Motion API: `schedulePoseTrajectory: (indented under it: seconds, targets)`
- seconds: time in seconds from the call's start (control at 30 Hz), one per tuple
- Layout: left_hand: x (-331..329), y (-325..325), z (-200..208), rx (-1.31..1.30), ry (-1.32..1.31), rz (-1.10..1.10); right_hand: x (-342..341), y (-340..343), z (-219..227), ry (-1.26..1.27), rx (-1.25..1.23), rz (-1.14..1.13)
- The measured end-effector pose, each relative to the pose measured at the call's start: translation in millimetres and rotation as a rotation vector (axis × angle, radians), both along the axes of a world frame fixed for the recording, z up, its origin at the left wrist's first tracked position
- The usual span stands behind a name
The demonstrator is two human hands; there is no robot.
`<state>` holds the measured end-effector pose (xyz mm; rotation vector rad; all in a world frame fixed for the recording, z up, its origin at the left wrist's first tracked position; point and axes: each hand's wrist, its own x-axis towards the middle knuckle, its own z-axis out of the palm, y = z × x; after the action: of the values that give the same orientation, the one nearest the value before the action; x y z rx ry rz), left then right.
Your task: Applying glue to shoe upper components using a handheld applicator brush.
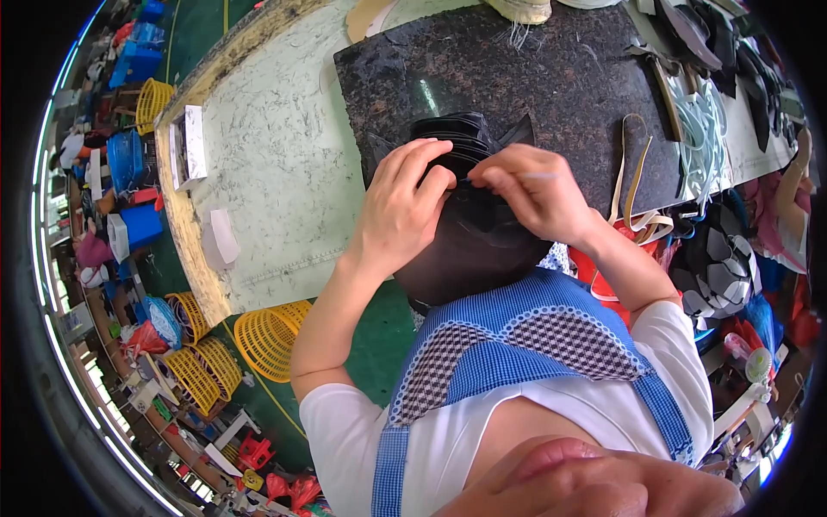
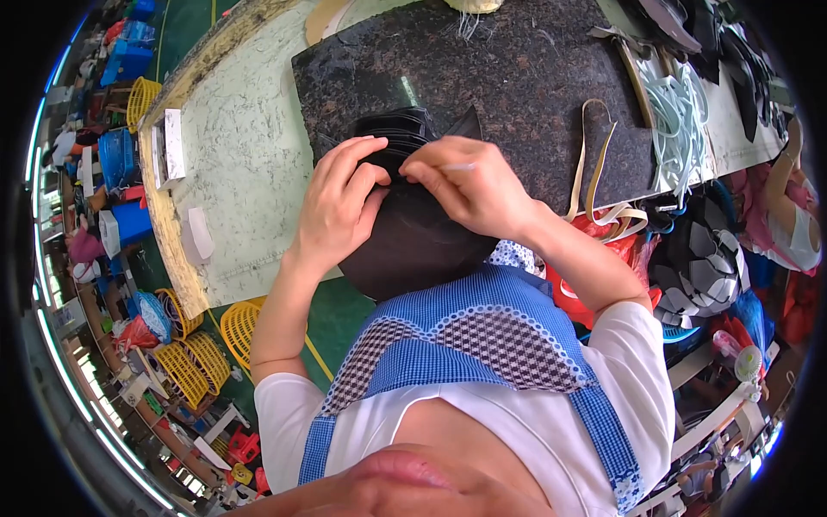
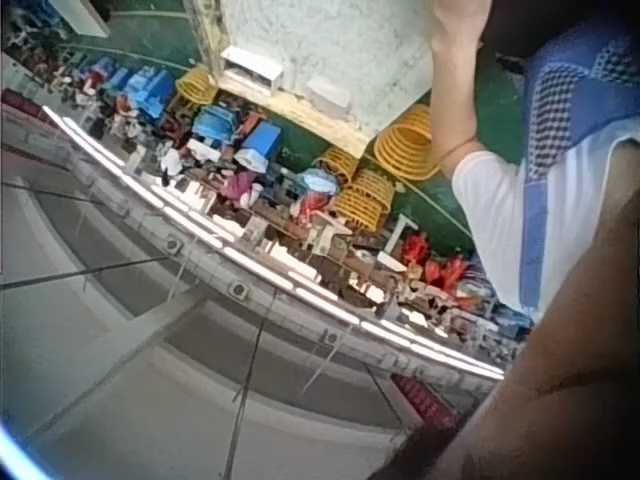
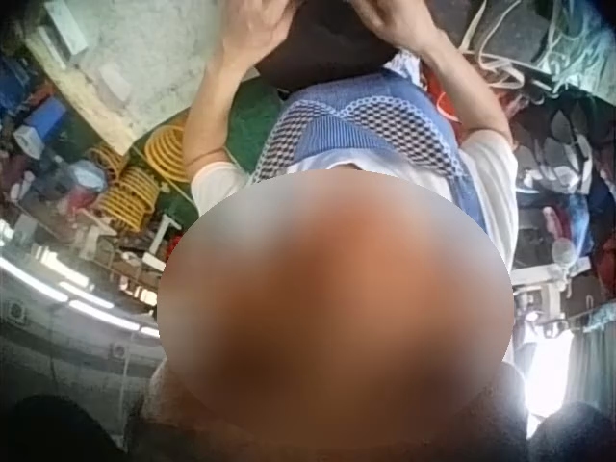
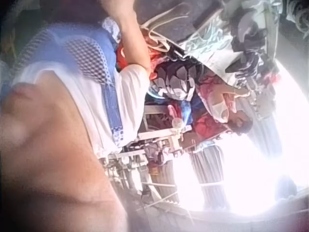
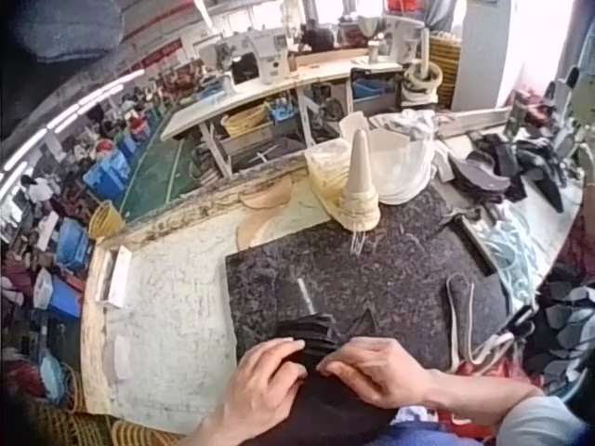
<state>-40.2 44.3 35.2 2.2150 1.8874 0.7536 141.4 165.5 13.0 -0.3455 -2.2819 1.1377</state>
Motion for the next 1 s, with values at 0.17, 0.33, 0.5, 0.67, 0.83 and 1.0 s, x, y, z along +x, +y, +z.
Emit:
schedulePoseTrajectory:
  seconds: [0.17, 0.33, 0.5, 0.67, 0.83, 1.0]
  targets:
    - [5, -12, 0, -0.071, -0.082, -0.001, 15, 15, 12, 0.076, -0.421, -0.206]
    - [5, 10, 10, -0.039, -0.017, -0.047, 1, 10, -3, -0.113, 0.029, -0.018]
    - [0, -7, -2, 0.004, -0.069, -0.081, 20, 22, 12, 0.164, -0.539, -0.289]
    - [15, 0, 18, -0.196, -0.113, -0.143, 14, 3, -2, 0.001, -0.42, 0.077]
    - [13, 2, 11, -0.306, -0.146, -0.183, 11, 5, -17, -0.064, -0.024, 0.007]
    - [13, -2, 14, -0.257, -0.167, -0.122, 16, 17, 9, -0.029, -0.565, -0.22]
